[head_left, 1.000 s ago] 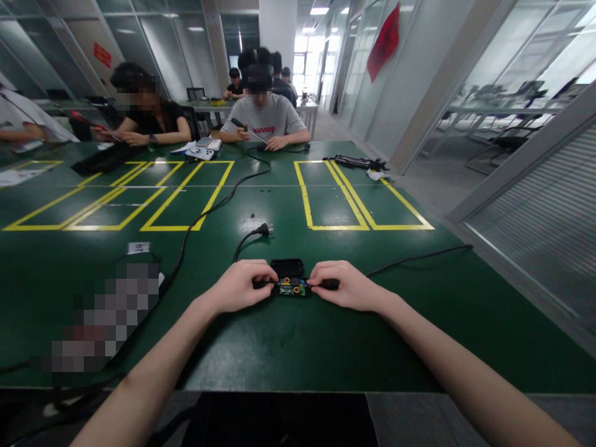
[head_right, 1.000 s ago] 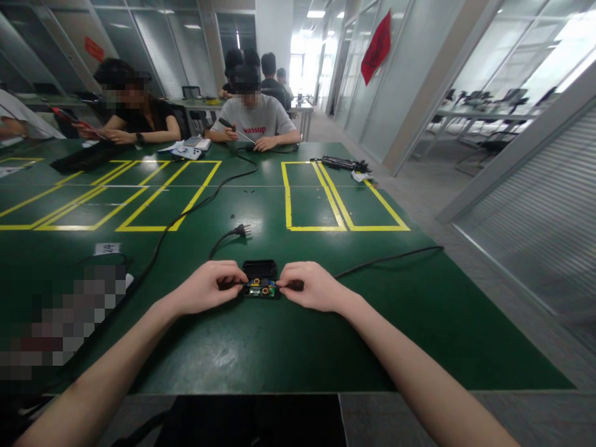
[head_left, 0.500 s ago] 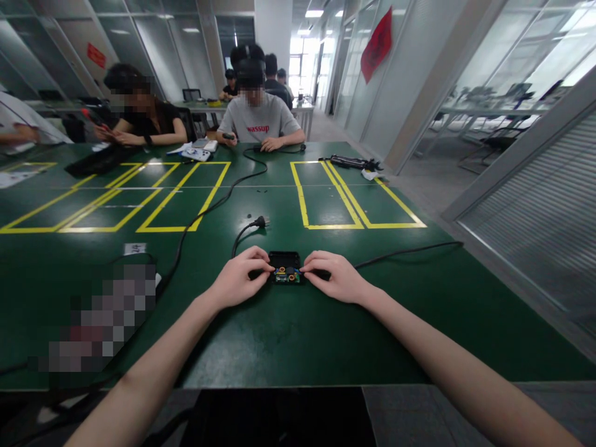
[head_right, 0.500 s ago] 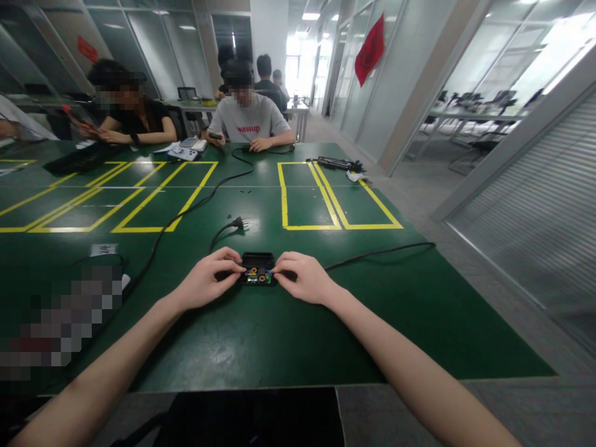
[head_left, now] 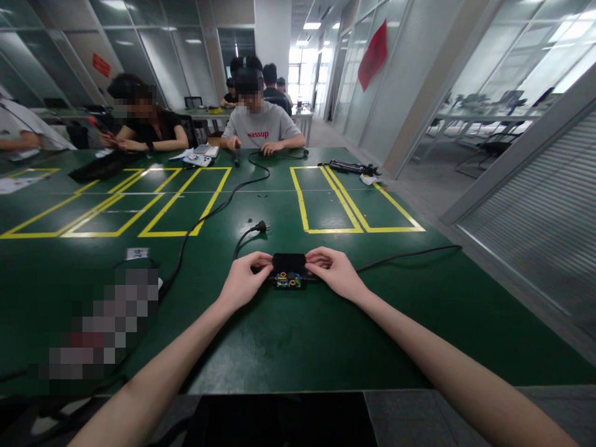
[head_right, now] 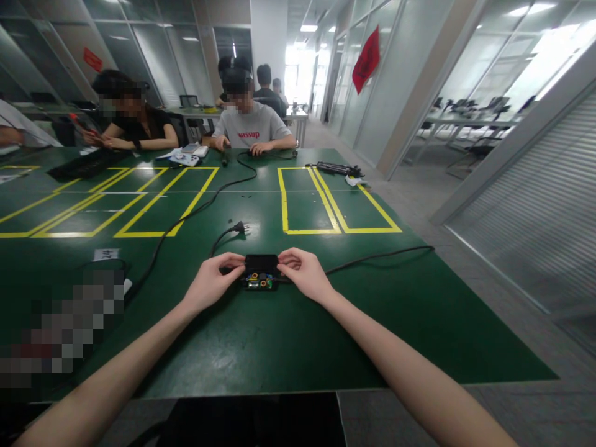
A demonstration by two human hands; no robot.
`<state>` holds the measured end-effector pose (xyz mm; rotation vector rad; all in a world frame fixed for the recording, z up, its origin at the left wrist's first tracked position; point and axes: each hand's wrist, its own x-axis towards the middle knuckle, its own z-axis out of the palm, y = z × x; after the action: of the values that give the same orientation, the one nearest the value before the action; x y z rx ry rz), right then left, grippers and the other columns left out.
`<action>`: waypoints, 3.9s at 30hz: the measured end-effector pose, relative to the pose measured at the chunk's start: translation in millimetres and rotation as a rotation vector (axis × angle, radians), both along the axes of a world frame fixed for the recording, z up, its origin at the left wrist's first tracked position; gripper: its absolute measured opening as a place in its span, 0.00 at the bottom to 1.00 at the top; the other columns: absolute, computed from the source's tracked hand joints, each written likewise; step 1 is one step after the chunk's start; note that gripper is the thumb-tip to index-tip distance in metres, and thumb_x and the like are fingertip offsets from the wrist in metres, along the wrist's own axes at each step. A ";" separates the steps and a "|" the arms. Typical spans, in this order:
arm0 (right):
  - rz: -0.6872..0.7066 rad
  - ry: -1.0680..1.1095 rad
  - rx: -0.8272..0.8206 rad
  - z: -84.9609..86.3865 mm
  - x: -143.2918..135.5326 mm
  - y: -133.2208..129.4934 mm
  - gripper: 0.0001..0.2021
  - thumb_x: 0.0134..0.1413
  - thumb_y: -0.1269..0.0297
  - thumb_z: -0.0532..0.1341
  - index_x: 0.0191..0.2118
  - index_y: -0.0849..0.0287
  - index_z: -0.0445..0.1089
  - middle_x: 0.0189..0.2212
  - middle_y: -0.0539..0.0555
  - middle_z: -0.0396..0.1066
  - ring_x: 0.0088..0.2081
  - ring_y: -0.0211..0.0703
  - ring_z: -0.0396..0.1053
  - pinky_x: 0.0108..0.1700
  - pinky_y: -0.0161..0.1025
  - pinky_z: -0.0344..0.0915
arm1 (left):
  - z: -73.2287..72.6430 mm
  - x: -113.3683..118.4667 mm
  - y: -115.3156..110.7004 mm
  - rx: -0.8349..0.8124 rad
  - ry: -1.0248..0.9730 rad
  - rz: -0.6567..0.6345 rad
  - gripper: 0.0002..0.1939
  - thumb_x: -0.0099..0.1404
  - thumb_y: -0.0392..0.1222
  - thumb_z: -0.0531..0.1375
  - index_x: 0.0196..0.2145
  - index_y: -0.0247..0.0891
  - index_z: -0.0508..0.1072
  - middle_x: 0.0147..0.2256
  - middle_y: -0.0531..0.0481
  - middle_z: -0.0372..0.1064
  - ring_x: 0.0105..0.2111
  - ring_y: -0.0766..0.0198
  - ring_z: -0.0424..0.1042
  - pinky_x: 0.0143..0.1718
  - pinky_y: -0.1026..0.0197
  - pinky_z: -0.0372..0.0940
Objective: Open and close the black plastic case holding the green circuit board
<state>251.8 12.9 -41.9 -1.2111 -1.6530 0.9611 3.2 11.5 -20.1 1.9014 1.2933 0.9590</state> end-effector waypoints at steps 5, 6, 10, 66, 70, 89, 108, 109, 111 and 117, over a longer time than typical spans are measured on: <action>0.003 0.096 -0.009 0.4 -1.7 -2.0 0.11 0.50 0.59 0.69 0.38 0.59 0.76 0.33 0.55 0.79 0.35 0.44 0.78 0.39 0.41 0.75 | -2.9 -0.9 3.5 -0.019 -0.028 0.044 0.10 0.63 0.43 0.62 0.37 0.37 0.80 0.34 0.48 0.82 0.36 0.56 0.80 0.44 0.55 0.74; -0.006 0.091 -0.004 0.5 -2.2 -2.5 0.11 0.51 0.59 0.69 0.37 0.59 0.76 0.33 0.55 0.79 0.35 0.44 0.78 0.39 0.41 0.75 | -3.0 -0.7 3.7 -0.022 -0.030 0.052 0.11 0.63 0.44 0.61 0.37 0.37 0.80 0.34 0.47 0.82 0.37 0.55 0.81 0.45 0.55 0.74; -0.036 0.082 0.016 -0.8 -4.1 -2.4 0.10 0.51 0.58 0.69 0.36 0.59 0.76 0.32 0.54 0.79 0.33 0.43 0.76 0.38 0.41 0.74 | -1.8 1.1 3.6 -0.034 -0.026 0.072 0.13 0.63 0.45 0.60 0.39 0.37 0.82 0.37 0.46 0.82 0.38 0.54 0.81 0.46 0.54 0.74; 0.333 -0.264 0.260 23.7 -1.7 -18.8 0.15 0.56 0.63 0.71 0.49 0.56 0.77 0.46 0.58 0.76 0.47 0.48 0.74 0.52 0.47 0.71 | 4.5 14.2 -6.2 0.223 0.583 -0.188 0.20 0.71 0.58 0.58 0.31 0.40 0.72 0.31 0.48 0.72 0.33 0.56 0.72 0.36 0.59 0.63; 0.391 -0.305 0.375 26.3 -2.3 -24.6 0.17 0.56 0.66 0.68 0.52 0.56 0.74 0.47 0.58 0.74 0.49 0.49 0.72 0.52 0.47 0.71 | 10.9 9.8 -8.3 0.170 0.535 -0.245 0.24 0.68 0.62 0.60 0.25 0.41 0.69 0.25 0.52 0.69 0.26 0.60 0.69 0.29 0.62 0.56; 0.068 -0.826 0.349 10.5 -11.6 -24.5 0.25 0.76 0.60 0.44 0.32 0.57 0.73 0.29 0.58 0.75 0.33 0.46 0.72 0.37 0.40 0.61 | 7.8 15.4 -21.9 0.467 0.601 -0.343 0.31 0.65 0.54 0.67 0.61 0.41 0.68 0.49 0.42 0.74 0.48 0.50 0.75 0.48 0.54 0.67; 0.281 -0.689 0.749 20.3 2.0 -27.3 0.14 0.68 0.55 0.61 0.51 0.59 0.72 0.43 0.60 0.79 0.41 0.49 0.76 0.41 0.44 0.72 | 8.3 19.8 -21.0 0.438 0.676 -0.332 0.17 0.68 0.39 0.63 0.54 0.34 0.72 0.44 0.43 0.78 0.44 0.52 0.74 0.49 0.49 0.65; 0.271 -0.708 0.784 19.5 2.2 -27.0 0.14 0.69 0.57 0.60 0.51 0.60 0.72 0.43 0.60 0.79 0.41 0.49 0.76 0.41 0.44 0.72 | 7.6 18.5 -20.4 0.447 0.666 -0.320 0.19 0.68 0.39 0.63 0.55 0.34 0.71 0.45 0.43 0.77 0.45 0.51 0.74 0.49 0.49 0.65; 0.240 -0.732 0.815 18.4 1.6 -26.8 0.14 0.70 0.56 0.59 0.50 0.61 0.72 0.42 0.60 0.80 0.38 0.49 0.75 0.40 0.44 0.72 | 6.4 14.7 -18.9 0.474 0.629 -0.308 0.21 0.68 0.41 0.64 0.57 0.34 0.70 0.47 0.42 0.77 0.46 0.51 0.74 0.49 0.49 0.66; 0.235 -0.732 0.827 22.5 1.6 -26.9 0.15 0.69 0.54 0.59 0.48 0.61 0.73 0.41 0.60 0.80 0.38 0.49 0.76 0.39 0.45 0.72 | 7.1 8.0 -16.3 0.522 0.556 -0.372 0.13 0.72 0.44 0.60 0.52 0.38 0.73 0.46 0.45 0.79 0.44 0.54 0.74 0.48 0.51 0.66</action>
<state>253.4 -14.1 -19.5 -0.8119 -2.4450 -0.1473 11.2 -4.7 -12.9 2.8387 0.9541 0.6265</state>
